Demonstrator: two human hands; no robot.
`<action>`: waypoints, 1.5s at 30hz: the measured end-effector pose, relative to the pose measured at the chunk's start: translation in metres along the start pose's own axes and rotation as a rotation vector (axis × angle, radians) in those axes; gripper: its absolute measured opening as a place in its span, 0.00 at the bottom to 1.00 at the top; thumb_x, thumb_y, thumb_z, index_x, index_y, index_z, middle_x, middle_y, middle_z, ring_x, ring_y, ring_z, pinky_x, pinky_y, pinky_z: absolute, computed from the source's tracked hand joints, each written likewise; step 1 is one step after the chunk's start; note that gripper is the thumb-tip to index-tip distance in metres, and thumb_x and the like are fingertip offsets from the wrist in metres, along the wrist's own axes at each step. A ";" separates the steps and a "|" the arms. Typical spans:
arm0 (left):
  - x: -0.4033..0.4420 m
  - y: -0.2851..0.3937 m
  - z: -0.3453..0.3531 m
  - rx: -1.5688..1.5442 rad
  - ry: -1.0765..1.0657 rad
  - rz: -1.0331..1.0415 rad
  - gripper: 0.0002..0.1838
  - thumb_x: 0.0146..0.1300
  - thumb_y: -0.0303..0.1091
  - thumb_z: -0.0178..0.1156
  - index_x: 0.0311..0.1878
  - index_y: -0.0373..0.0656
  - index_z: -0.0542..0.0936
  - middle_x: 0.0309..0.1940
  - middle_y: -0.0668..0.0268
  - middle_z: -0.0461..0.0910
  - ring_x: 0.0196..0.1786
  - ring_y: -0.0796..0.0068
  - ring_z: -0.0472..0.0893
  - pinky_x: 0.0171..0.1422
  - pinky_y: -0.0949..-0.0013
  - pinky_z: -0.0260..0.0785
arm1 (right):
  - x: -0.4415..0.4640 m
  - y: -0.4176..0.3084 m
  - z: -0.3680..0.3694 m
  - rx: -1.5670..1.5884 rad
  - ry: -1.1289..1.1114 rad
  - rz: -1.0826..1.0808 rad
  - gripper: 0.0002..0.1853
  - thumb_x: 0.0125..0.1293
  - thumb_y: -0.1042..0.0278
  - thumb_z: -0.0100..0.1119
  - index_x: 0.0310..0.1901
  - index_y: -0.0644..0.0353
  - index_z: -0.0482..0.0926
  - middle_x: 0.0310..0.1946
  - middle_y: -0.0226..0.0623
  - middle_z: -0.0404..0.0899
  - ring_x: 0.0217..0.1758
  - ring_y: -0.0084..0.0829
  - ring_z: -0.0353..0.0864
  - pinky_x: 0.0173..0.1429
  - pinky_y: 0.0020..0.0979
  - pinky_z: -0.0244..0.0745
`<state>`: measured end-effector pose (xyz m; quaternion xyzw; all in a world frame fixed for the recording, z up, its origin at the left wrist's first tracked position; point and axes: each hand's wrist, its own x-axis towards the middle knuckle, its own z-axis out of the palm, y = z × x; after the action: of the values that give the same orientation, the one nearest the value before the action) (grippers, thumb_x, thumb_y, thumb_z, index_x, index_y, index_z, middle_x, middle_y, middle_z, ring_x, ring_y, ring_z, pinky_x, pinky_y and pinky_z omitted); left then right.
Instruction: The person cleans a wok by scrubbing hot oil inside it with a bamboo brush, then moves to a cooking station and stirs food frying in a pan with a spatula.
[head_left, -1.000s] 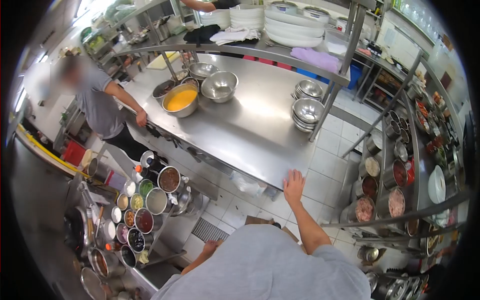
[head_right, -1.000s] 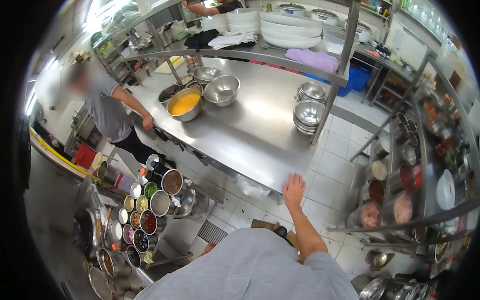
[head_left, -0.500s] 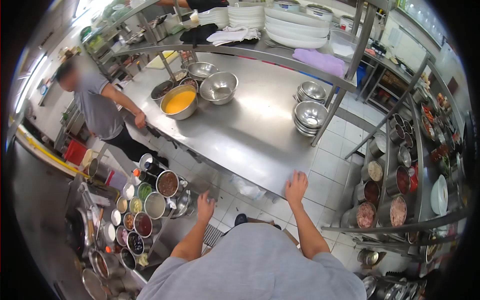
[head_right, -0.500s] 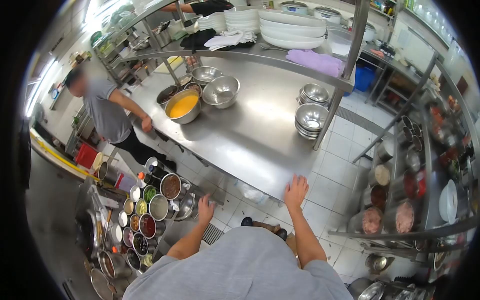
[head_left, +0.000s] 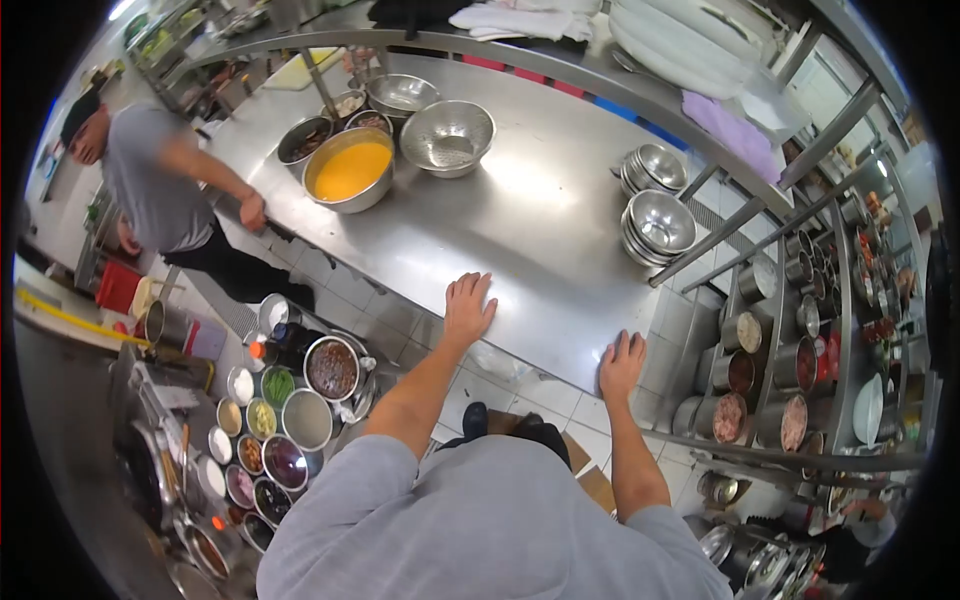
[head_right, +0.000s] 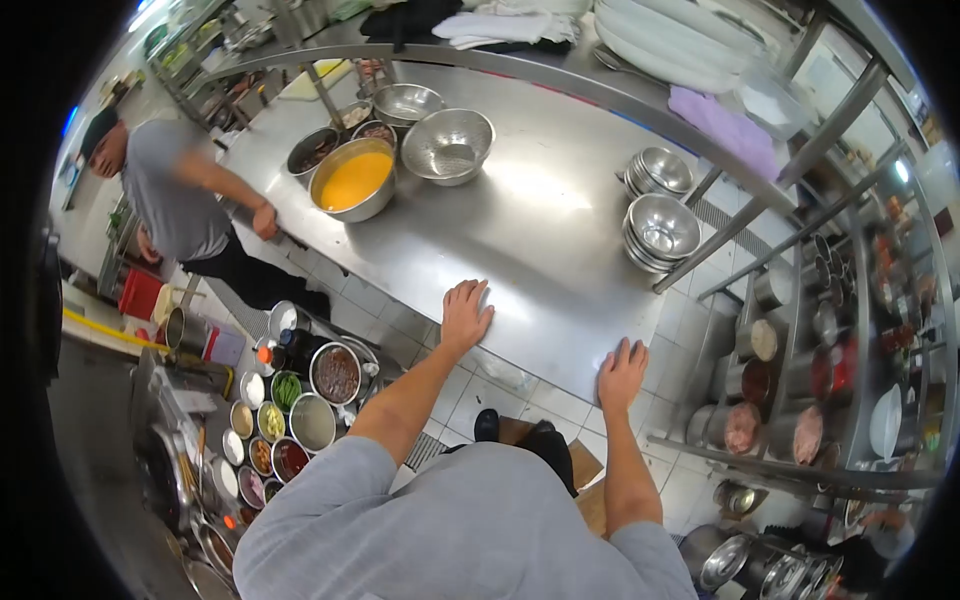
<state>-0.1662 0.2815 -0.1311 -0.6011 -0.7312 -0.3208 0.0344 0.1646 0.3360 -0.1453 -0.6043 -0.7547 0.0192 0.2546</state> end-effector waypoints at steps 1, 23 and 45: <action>-0.005 -0.001 0.004 0.054 -0.006 0.009 0.23 0.56 0.38 0.58 0.57 0.44 0.73 0.54 0.56 0.71 0.63 0.55 0.66 0.66 0.52 0.56 | 0.001 -0.003 -0.004 0.006 0.003 -0.007 0.23 0.60 0.68 0.54 0.58 0.63 0.71 0.61 0.56 0.63 0.65 0.57 0.60 0.66 0.49 0.59; -0.011 0.015 0.017 0.109 -0.068 0.070 0.20 0.56 0.34 0.53 0.53 0.41 0.74 0.57 0.54 0.69 0.63 0.53 0.64 0.68 0.53 0.52 | -0.007 0.018 -0.012 0.001 0.003 0.112 0.22 0.60 0.61 0.56 0.56 0.54 0.69 0.61 0.45 0.63 0.68 0.45 0.60 0.52 0.46 0.73; -0.008 -0.001 0.027 0.006 0.027 0.091 0.21 0.49 0.26 0.54 0.49 0.36 0.74 0.51 0.48 0.72 0.58 0.50 0.68 0.64 0.50 0.57 | 0.000 0.013 -0.002 0.046 0.051 0.101 0.20 0.57 0.68 0.54 0.53 0.58 0.75 0.57 0.56 0.68 0.63 0.54 0.66 0.62 0.48 0.68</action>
<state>-0.1560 0.2887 -0.1561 -0.6293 -0.7035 -0.3246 0.0608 0.1773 0.3392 -0.1480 -0.6359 -0.7159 0.0337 0.2864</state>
